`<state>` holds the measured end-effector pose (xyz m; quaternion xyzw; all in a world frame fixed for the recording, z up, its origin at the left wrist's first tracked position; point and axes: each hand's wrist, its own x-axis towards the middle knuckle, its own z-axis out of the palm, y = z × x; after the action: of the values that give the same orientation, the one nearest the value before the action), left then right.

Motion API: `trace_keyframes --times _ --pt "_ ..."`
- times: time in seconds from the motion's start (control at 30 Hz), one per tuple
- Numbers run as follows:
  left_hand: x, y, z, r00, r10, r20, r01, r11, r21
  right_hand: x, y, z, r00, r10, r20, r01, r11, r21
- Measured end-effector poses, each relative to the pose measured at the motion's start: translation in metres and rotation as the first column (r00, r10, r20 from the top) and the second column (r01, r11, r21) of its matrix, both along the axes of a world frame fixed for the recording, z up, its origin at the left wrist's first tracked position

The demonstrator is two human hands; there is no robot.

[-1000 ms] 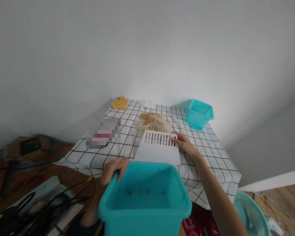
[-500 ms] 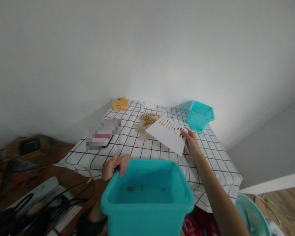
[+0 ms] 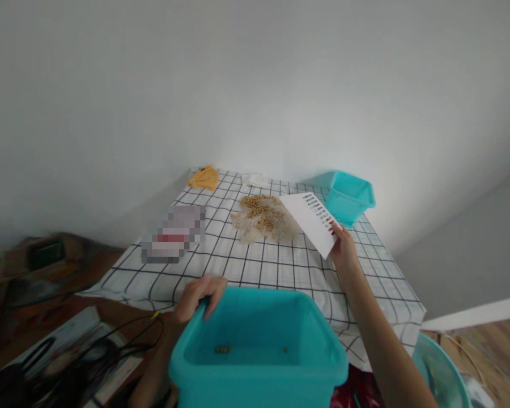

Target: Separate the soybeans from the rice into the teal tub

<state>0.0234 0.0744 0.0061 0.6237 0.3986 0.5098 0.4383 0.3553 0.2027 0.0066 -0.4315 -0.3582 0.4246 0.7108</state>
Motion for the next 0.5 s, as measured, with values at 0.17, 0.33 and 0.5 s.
trace_keyframes --times 0.17,0.33,0.5 --pt "-0.007 -0.01 -0.004 0.998 0.064 0.002 -0.064 0.996 -0.065 0.003 0.0 0.004 0.993 -0.112 -0.047 0.112 0.994 -0.005" --pt "-0.013 -0.001 -0.017 0.994 -0.062 0.086 0.061 0.998 0.009 0.005 -0.008 0.023 0.983 -0.124 0.136 0.115 0.991 0.069" --pt "-0.021 0.013 -0.021 0.963 -0.247 0.113 0.237 0.967 0.093 0.017 -0.005 0.054 0.972 -0.045 0.229 0.012 0.99 0.143"
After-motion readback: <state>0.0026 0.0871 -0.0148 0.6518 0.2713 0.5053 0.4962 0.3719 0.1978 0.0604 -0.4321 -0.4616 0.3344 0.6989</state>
